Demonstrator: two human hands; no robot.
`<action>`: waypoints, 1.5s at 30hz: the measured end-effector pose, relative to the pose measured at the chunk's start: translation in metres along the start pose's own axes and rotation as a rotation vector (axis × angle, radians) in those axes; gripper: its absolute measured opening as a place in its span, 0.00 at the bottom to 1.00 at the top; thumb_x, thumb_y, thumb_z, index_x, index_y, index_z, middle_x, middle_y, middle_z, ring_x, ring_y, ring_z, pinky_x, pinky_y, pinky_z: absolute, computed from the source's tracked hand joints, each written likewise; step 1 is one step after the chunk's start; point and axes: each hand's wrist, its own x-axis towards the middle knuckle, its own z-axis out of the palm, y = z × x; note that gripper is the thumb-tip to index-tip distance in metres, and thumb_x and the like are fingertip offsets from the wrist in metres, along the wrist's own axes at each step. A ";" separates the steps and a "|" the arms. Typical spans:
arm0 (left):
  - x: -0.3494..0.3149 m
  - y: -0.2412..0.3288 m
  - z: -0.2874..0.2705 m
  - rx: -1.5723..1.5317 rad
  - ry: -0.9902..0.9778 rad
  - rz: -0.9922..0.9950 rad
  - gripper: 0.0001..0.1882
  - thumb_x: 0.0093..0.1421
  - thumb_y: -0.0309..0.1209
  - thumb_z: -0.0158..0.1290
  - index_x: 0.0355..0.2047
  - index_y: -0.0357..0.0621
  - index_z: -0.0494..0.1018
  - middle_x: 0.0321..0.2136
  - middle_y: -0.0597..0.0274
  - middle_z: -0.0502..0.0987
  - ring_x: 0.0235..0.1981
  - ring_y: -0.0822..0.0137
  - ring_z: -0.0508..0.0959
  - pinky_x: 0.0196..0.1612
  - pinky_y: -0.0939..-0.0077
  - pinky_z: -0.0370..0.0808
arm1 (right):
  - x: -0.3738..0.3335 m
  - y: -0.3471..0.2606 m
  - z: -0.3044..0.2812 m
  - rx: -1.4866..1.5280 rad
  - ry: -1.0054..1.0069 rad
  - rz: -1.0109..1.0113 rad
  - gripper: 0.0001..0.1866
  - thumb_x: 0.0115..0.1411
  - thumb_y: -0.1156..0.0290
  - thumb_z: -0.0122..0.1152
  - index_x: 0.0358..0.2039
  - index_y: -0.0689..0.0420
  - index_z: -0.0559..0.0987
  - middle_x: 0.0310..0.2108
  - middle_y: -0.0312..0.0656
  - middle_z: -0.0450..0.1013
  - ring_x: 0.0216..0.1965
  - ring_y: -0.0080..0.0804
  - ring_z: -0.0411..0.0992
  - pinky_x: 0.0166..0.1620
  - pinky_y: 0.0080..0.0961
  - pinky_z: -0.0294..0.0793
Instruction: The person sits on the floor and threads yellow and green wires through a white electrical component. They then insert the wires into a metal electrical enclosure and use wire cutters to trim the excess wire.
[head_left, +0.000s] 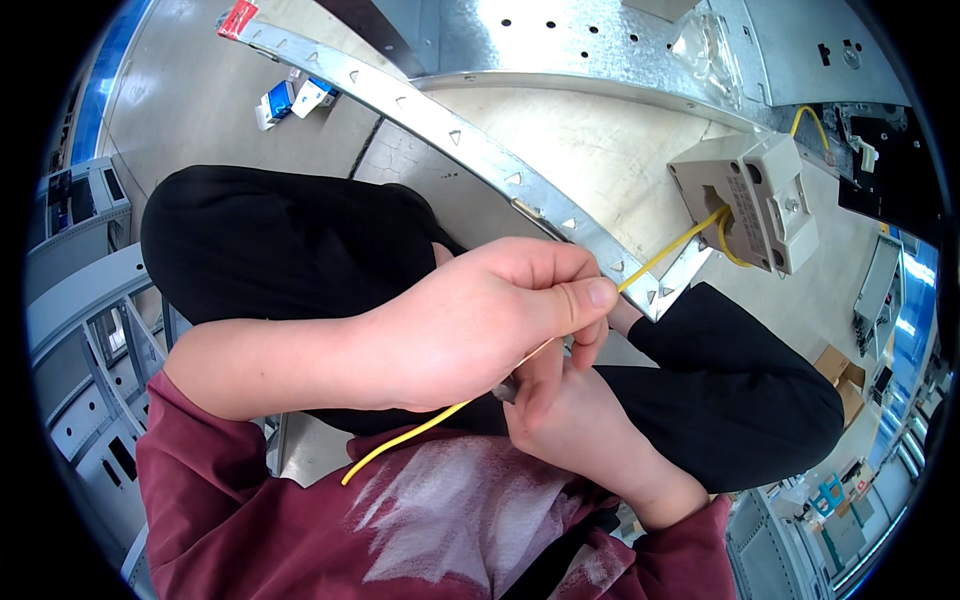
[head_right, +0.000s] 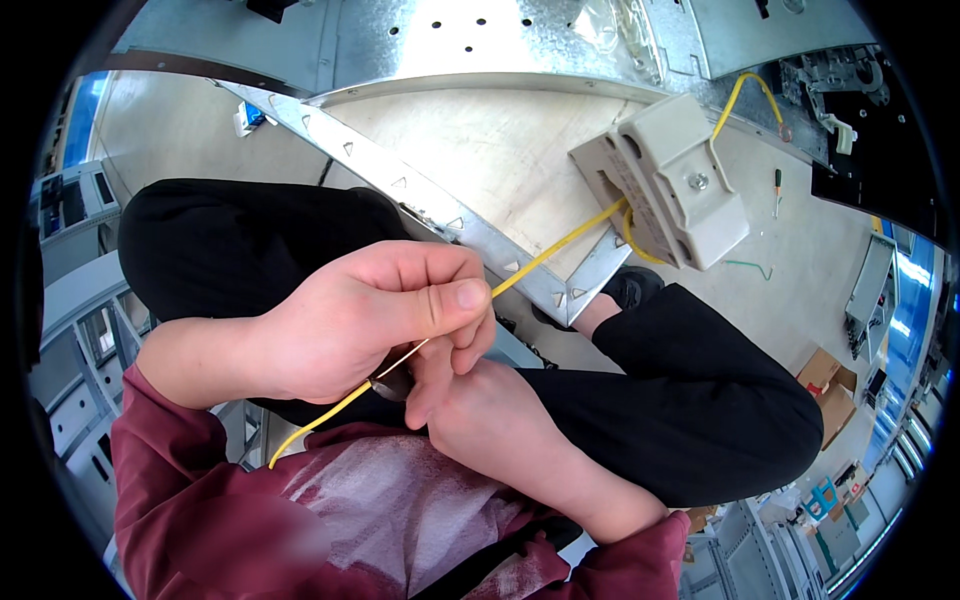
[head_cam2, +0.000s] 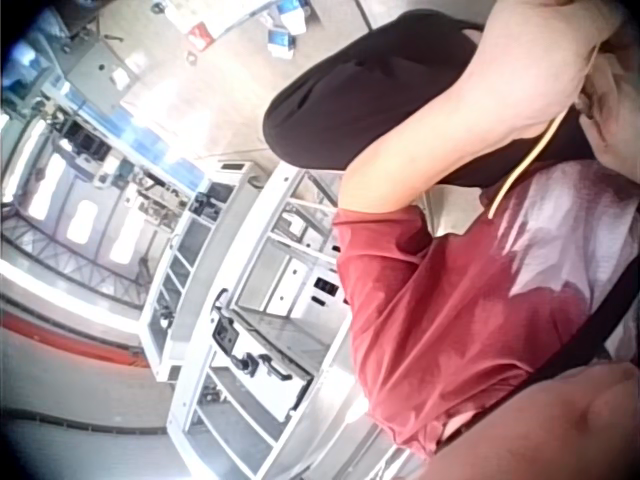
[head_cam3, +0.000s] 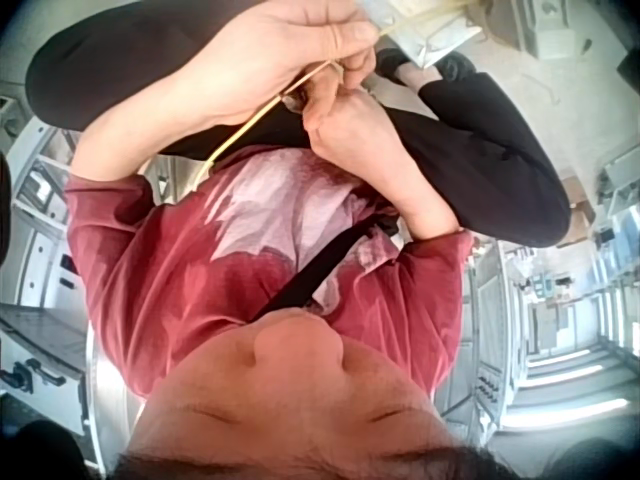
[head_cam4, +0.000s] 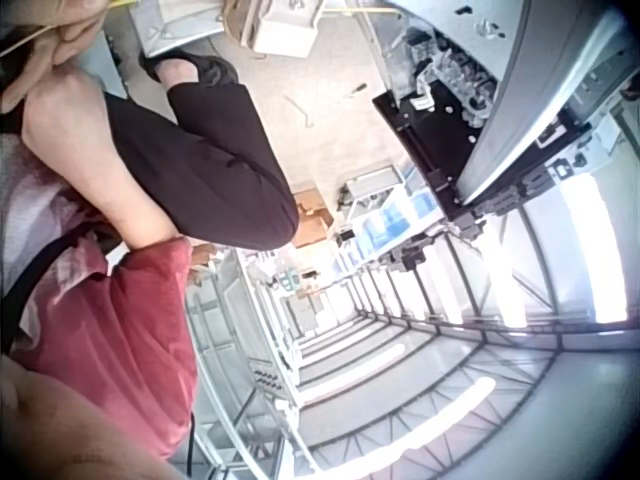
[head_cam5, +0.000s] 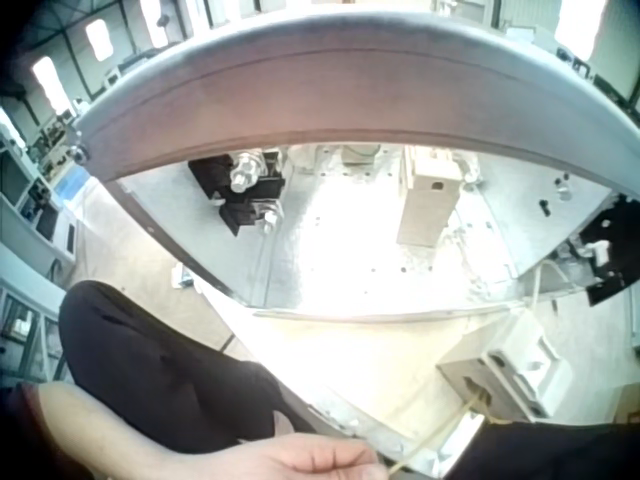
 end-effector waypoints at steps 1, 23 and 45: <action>0.000 -0.001 -0.001 0.009 0.004 0.004 0.19 0.83 0.39 0.47 0.38 0.37 0.74 0.31 0.63 0.78 0.23 0.73 0.81 0.30 0.76 0.77 | -0.001 -0.001 0.000 -0.034 0.013 0.010 0.24 0.57 0.74 0.65 0.55 0.62 0.75 0.29 0.46 0.79 0.27 0.47 0.81 0.30 0.41 0.81; -0.072 0.009 -0.011 0.862 0.036 0.113 0.10 0.68 0.27 0.66 0.30 0.35 0.83 0.19 0.57 0.76 0.19 0.63 0.74 0.24 0.67 0.68 | -0.004 0.001 0.002 0.016 0.086 0.050 0.32 0.54 0.75 0.70 0.61 0.57 0.74 0.32 0.41 0.77 0.36 0.46 0.80 0.39 0.41 0.81; -0.069 0.018 -0.013 0.800 -0.008 0.020 0.06 0.69 0.26 0.66 0.38 0.34 0.86 0.20 0.58 0.81 0.20 0.72 0.78 0.24 0.74 0.70 | 0.008 0.012 0.028 0.389 0.228 -0.024 0.28 0.59 0.79 0.71 0.59 0.59 0.72 0.54 0.54 0.71 0.57 0.56 0.73 0.60 0.42 0.74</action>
